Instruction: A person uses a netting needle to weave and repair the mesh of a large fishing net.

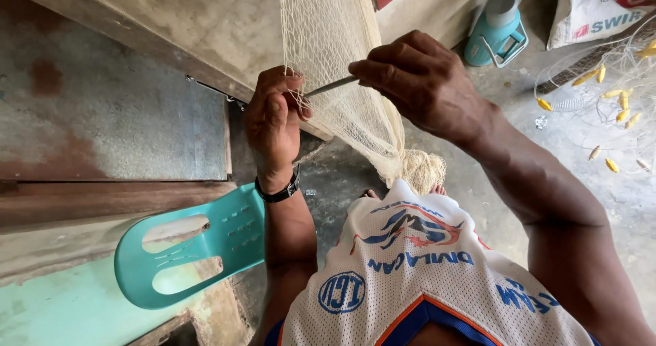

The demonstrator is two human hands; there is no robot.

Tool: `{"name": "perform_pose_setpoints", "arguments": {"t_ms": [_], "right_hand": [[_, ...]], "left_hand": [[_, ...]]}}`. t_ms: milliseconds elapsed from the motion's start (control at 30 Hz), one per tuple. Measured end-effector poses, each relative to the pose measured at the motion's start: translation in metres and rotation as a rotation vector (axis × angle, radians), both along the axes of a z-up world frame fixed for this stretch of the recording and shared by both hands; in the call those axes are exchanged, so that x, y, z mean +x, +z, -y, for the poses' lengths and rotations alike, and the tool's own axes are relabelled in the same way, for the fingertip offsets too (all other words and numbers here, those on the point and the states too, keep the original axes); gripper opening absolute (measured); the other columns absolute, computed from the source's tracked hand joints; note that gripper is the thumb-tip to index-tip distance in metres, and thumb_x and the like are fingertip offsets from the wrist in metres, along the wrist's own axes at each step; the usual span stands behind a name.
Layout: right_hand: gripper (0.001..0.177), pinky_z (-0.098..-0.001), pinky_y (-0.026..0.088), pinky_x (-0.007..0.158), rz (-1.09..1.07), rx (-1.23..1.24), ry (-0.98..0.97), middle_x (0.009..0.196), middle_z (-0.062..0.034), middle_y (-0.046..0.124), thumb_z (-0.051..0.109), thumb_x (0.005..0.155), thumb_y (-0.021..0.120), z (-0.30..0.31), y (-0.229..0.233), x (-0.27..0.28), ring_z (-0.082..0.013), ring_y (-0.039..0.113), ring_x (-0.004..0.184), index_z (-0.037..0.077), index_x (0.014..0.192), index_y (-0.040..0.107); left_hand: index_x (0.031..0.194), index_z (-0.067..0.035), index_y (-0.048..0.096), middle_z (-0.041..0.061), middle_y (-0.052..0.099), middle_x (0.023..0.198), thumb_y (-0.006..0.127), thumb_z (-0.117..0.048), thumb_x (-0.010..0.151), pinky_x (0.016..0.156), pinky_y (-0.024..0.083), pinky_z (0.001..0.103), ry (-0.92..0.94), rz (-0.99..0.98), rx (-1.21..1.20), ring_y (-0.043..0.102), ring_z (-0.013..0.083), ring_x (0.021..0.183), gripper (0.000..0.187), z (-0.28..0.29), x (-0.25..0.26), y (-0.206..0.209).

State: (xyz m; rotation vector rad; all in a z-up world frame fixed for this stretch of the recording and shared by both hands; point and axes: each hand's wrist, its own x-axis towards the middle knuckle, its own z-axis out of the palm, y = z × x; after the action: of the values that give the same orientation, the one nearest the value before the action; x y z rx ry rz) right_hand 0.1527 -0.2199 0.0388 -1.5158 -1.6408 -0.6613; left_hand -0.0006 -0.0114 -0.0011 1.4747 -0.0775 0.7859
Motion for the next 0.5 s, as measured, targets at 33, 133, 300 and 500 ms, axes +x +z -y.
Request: {"name": "perform_pose_setpoints", "arguments": {"t_ms": [33, 133, 300, 500], "right_hand": [[0.017, -0.0380, 0.053, 0.081, 0.005, 0.001, 0.005, 0.110, -0.0158, 0.072, 0.004, 0.109, 0.072, -0.001, 0.002, 0.004, -0.0283, 0.066, 0.089, -0.002, 0.125, 0.072], [0.011, -0.0361, 0.055, 0.078, 0.083, 0.015, 0.019, 0.108, -0.0138, 0.075, 0.004, 0.109, 0.076, -0.008, 0.003, 0.010, -0.0268, 0.067, 0.086, -0.002, 0.117, 0.072], [0.015, -0.0370, 0.054, 0.078, 0.115, 0.024, 0.019, 0.110, -0.0136, 0.072, 0.008, 0.110, 0.078, -0.015, 0.001, 0.015, -0.0268, 0.066, 0.087, 0.001, 0.119, 0.070], [0.017, -0.0378, 0.058, 0.077, 0.125, 0.099, 0.140, 0.108, -0.0154, 0.065, 0.002, 0.108, 0.074, -0.032, -0.008, 0.014, -0.0253, 0.067, 0.093, -0.001, 0.122, 0.065]], "left_hand": [[0.115, -0.004, 0.068, 0.009, 0.060, 0.126, 0.059, -0.043, 0.109, 0.061, 0.051, 0.023, 0.005, 0.005, 0.001, 0.059, 0.0150, 0.069, 0.041, 0.000, 0.001, 0.000], [0.119, -0.001, 0.068, 0.009, 0.060, 0.128, 0.059, -0.040, 0.110, 0.065, 0.050, 0.022, -0.006, 0.039, 0.028, 0.062, 0.0169, 0.066, 0.041, -0.001, -0.002, 0.000], [0.123, 0.001, 0.067, 0.011, 0.058, 0.132, 0.057, -0.036, 0.111, 0.067, 0.055, 0.024, -0.089, 0.034, -0.009, 0.063, 0.0192, 0.068, 0.040, -0.003, -0.004, -0.001], [0.123, 0.007, 0.066, 0.020, 0.057, 0.131, 0.057, -0.032, 0.111, 0.068, 0.056, 0.030, -0.319, 0.068, -0.193, 0.061, 0.0260, 0.074, 0.041, 0.000, -0.001, -0.001]]}}
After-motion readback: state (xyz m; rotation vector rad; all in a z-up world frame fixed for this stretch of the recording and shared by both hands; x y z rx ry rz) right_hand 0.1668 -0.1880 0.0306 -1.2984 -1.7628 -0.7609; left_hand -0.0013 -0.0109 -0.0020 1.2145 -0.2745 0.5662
